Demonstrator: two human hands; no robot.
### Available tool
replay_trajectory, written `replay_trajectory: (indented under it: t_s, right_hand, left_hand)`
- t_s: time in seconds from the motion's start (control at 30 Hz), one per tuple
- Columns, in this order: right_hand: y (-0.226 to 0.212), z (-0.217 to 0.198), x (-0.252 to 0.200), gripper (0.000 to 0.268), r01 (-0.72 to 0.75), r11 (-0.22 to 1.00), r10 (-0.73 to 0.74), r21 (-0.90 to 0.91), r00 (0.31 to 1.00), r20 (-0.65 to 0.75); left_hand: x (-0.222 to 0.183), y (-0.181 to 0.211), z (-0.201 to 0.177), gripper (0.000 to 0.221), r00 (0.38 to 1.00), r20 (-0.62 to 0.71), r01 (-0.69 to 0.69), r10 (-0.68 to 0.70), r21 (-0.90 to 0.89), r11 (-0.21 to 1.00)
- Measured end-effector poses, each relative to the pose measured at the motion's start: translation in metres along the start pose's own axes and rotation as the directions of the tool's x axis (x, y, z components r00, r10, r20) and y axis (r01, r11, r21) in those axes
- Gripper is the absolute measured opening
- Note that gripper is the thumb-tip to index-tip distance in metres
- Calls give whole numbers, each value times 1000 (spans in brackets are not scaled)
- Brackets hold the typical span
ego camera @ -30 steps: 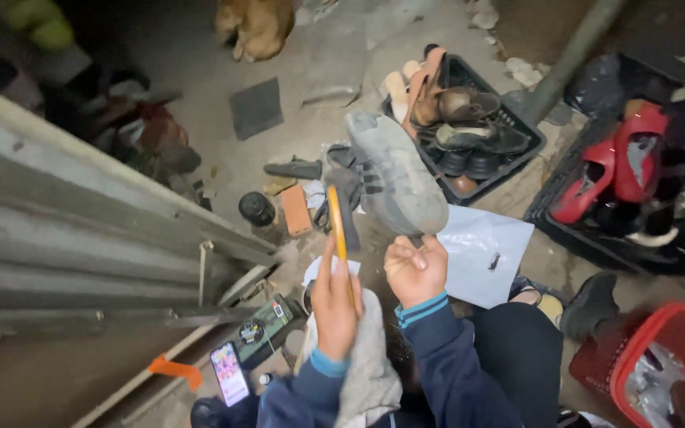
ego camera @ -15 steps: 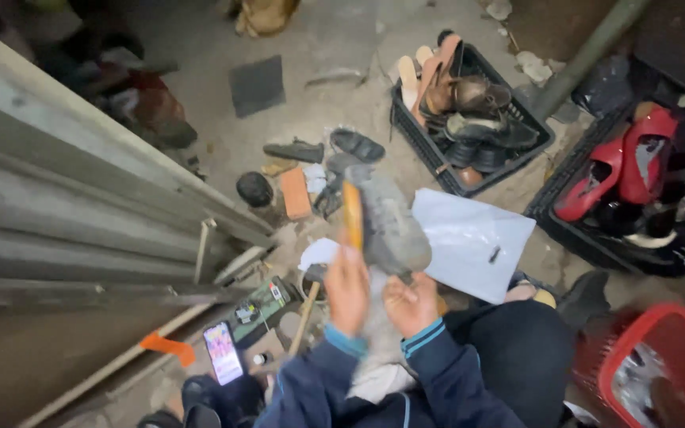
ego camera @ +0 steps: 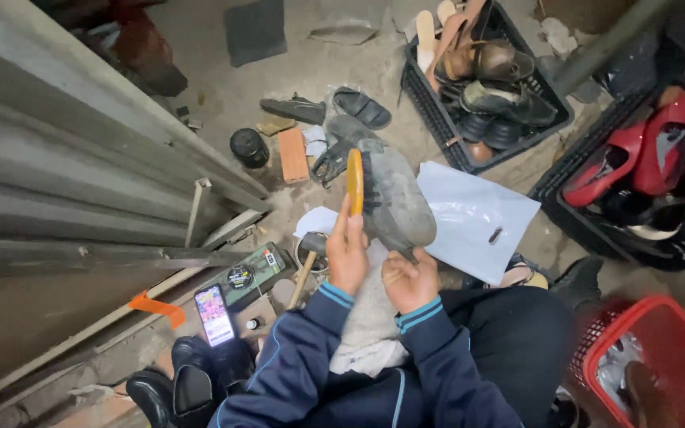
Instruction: A person cleans a shoe with a brush and then uses a hammer to repair the sole in a workshop.
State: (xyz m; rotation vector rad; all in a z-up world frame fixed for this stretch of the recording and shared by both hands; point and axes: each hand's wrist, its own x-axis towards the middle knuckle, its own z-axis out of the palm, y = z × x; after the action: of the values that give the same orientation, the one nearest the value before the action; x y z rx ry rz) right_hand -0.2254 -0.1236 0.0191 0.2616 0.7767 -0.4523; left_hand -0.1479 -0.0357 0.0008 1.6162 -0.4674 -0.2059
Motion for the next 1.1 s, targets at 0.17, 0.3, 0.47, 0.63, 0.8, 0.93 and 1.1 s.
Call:
replay_trajectory:
  t_s: [0.17, 0.3, 0.47, 0.63, 0.8, 0.93, 1.1]
  right_hand:
    - [-24, -15, 25, 22, 86, 996, -84, 35, 995, -51]
    - [-16, 6, -22, 32, 220, 876, -216, -429, 975, 58]
    - [-29, -10, -11, 69, 412, 413, -259, -812, 908, 329]
    - [-61, -43, 9, 57, 435, -505, -110, -745, 824, 556]
    - [-62, -17, -30, 45, 506, -700, -40, -505, 678, 734]
    - [-74, -16, -47, 39, 538, -661, -86, -523, 638, 765]
    - [-87, -23, -54, 38, 528, -757, 19, -385, 607, 794]
  left_hand:
    - [-56, -12, 6, 46, 988, 105, 117, -110, -60, 991]
    - [3, -56, -36, 44, 997, -32, 80, -76, 199, 977]
    - [-16, 27, -80, 49, 995, 22, 99, -101, 88, 991]
    - [-54, -61, -106, 25, 875, 407, -408, 261, 331, 851]
    - [-43, -27, -90, 26, 923, 318, -332, 216, 374, 866]
    - [-39, -47, -87, 23, 853, 352, -513, 386, 423, 747]
    - [-32, -37, -88, 29, 916, 324, -347, 236, 346, 872]
